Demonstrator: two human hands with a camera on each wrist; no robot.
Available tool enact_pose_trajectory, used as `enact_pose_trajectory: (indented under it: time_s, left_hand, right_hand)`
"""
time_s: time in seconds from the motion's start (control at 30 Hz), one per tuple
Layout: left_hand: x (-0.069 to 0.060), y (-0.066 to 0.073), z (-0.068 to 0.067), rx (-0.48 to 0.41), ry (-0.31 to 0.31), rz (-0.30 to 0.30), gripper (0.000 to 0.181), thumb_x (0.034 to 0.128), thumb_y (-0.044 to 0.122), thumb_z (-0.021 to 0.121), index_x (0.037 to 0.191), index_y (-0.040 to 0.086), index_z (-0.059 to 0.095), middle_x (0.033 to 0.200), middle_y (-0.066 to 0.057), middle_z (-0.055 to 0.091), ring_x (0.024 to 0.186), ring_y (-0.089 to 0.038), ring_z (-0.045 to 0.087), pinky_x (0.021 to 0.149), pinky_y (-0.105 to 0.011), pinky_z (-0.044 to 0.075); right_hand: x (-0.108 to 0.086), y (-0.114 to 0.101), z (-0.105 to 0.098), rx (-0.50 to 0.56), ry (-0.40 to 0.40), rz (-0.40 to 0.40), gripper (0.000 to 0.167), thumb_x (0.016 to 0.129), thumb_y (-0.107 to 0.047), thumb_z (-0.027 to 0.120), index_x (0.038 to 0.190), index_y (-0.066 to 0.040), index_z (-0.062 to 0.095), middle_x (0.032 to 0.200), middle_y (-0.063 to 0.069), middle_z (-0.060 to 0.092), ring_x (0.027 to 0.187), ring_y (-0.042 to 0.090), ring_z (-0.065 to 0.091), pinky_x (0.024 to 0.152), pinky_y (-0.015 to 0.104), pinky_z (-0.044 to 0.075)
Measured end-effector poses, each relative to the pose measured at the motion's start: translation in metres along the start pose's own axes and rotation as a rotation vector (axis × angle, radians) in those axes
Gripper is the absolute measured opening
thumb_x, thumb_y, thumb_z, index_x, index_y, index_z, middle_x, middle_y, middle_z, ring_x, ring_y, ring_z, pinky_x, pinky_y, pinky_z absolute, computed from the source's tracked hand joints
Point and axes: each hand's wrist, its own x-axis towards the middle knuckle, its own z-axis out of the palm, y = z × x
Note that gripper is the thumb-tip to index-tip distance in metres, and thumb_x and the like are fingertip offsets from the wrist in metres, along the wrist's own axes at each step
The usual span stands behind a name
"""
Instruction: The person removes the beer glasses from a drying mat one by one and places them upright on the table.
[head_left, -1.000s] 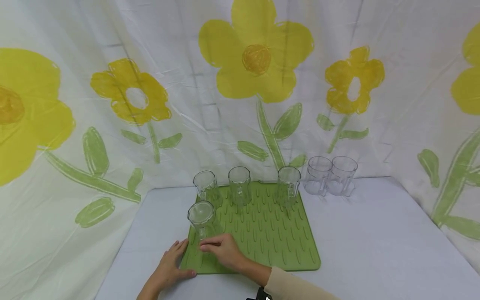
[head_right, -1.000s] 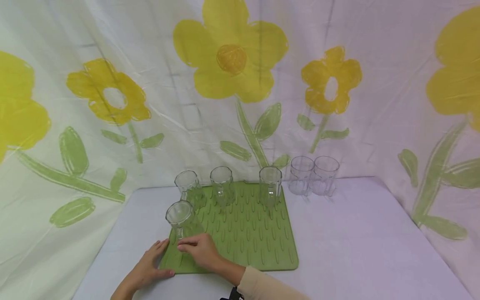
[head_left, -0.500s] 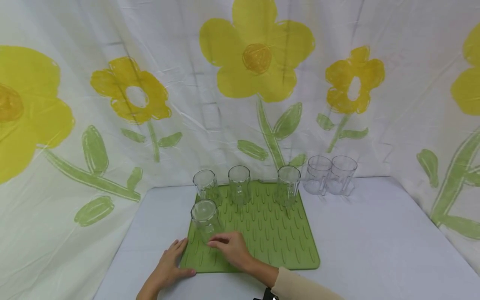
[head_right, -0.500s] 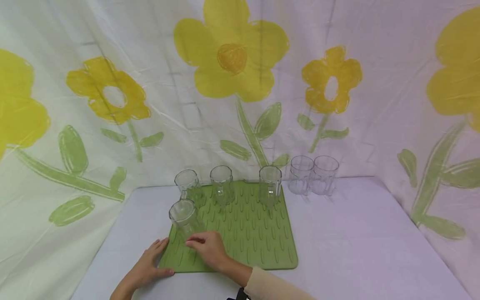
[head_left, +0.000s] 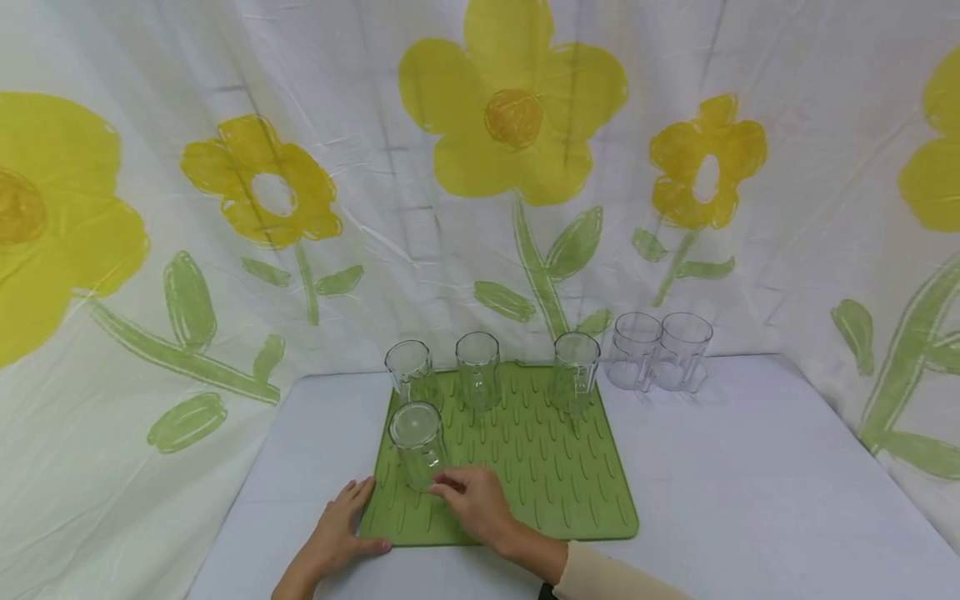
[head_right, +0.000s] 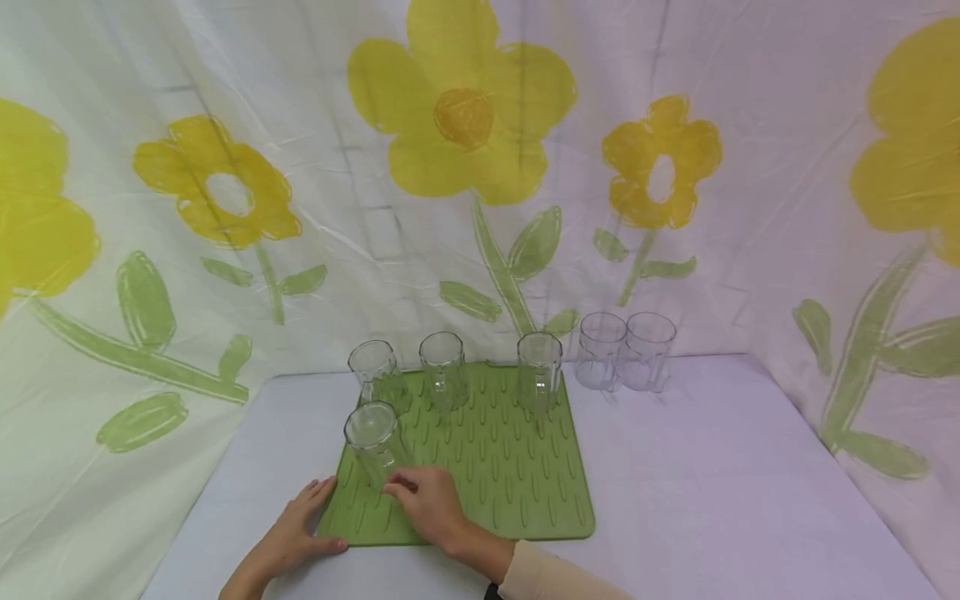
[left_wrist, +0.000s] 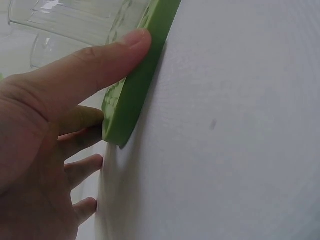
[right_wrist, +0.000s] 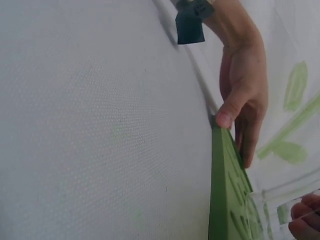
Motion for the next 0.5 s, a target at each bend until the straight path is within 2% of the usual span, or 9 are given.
enact_pose_trajectory:
  time_s: [0.2, 0.3, 0.43, 0.5]
  left_hand:
    - [0.0001, 0.0, -0.0002, -0.002, 0.002, 0.0, 0.106, 0.0622, 0.032, 0.089, 0.146, -0.005, 0.036, 0.151, -0.029, 0.036, 0.143, -0.052, 0.021, 0.115, -0.07, 0.012]
    - [0.0001, 0.0, 0.0001, -0.007, 0.007, -0.005, 0.106, 0.0616, 0.032, 0.089, 0.146, -0.005, 0.037, 0.151, -0.029, 0.036, 0.143, -0.052, 0.02, 0.115, -0.069, 0.012]
    - [-0.0001, 0.0002, 0.0007, -0.015, 0.011, -0.005, 0.106, 0.0612, 0.031, 0.09, 0.146, -0.005, 0.037, 0.15, -0.029, 0.037, 0.143, -0.052, 0.02, 0.115, -0.069, 0.011]
    - [0.0, -0.0001, 0.0004, -0.013, 0.009, -0.001, 0.106, 0.0612, 0.03, 0.09, 0.146, -0.005, 0.037, 0.15, -0.03, 0.037, 0.143, -0.052, 0.021, 0.115, -0.07, 0.011]
  right_hand:
    - [-0.0014, -0.0013, 0.0003, -0.044, 0.027, -0.048, 0.01, 0.088, -0.005, 0.069, 0.09, 0.003, 0.075, 0.084, 0.011, 0.076, 0.078, 0.015, 0.074, 0.068, 0.012, 0.057]
    - [-0.0011, -0.0021, -0.0002, -0.049, 0.02, -0.039, 0.01, 0.088, -0.004, 0.068, 0.09, 0.003, 0.074, 0.084, 0.012, 0.076, 0.075, 0.01, 0.073, 0.067, 0.011, 0.056]
    - [0.0005, -0.003, -0.0016, -0.057, 0.019, -0.044, 0.009, 0.089, -0.003, 0.067, 0.09, 0.005, 0.072, 0.083, 0.013, 0.076, 0.056, -0.005, 0.055, 0.056, 0.008, 0.051]
    - [0.0013, -0.0036, -0.0022, -0.067, 0.033, -0.059, 0.009, 0.089, -0.002, 0.066, 0.09, 0.006, 0.071, 0.082, 0.014, 0.075, 0.053, -0.008, 0.044, 0.05, 0.007, 0.047]
